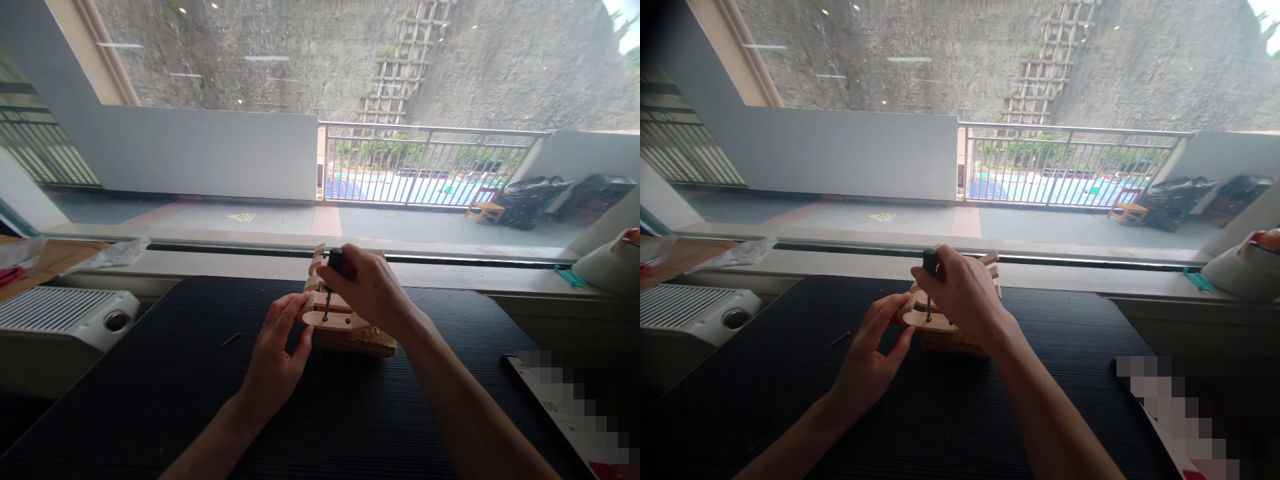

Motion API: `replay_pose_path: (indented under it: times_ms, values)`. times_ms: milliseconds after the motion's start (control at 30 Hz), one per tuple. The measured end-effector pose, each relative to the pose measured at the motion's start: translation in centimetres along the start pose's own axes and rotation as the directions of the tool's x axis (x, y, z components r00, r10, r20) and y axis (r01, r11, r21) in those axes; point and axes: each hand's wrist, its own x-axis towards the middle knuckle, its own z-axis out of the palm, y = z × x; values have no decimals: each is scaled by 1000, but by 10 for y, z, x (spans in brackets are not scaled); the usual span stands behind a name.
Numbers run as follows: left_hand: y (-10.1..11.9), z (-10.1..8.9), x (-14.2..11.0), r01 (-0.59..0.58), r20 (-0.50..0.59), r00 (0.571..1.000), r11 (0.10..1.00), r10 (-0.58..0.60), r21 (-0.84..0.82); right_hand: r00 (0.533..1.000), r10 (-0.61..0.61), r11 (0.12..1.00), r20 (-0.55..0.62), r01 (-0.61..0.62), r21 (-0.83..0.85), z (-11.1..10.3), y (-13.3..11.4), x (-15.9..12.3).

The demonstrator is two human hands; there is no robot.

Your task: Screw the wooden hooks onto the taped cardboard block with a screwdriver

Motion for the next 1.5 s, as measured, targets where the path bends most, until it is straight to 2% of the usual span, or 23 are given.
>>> replay_pose_path:
  times_ms: [100, 267, 500, 767, 867, 1033, 1100, 1267, 1500]
  values:
    - [1, -1, 0, 5, 5, 1000, 1000, -5, 5, 999, 0, 999, 33, -2, 40, -7, -5, -3]
    - [1, 0, 0, -2, 3, 1000, 1000, 2, 31, 996, -69, 996, 59, 66, 52, -9, -6, -4]
    - [0, 0, 1, -3, 10, 1000, 1000, 3, 18, 1000, -2, 1000, -13, 2, -26, -1, 3, 0]
    - [0, 0, 0, 8, 14, 1000, 1000, -9, 22, 992, -98, 991, 82, 89, 102, -12, -4, -4]
    - [1, 0, 1, 8, 7, 1000, 1000, -8, 27, 994, -79, 994, 80, 73, 80, -10, -3, -3]
    - [2, 0, 0, 4, 8, 1000, 1000, -4, 21, 1000, -1, 1000, -3, 1, -18, -3, 1, -1]
    - [2, 0, 0, 3, 11, 1000, 1000, -4, 19, 1000, -10, 1000, -4, 10, -4, -5, 1, -1]
    - [1, 0, -1, 5, 14, 1000, 999, -5, 34, 993, -89, 990, 82, 79, 117, -15, -3, -3]
    - [3, -1, 2, -7, 4, 1000, 999, 7, 39, 998, -50, 997, 39, 48, 54, -13, 0, -2]
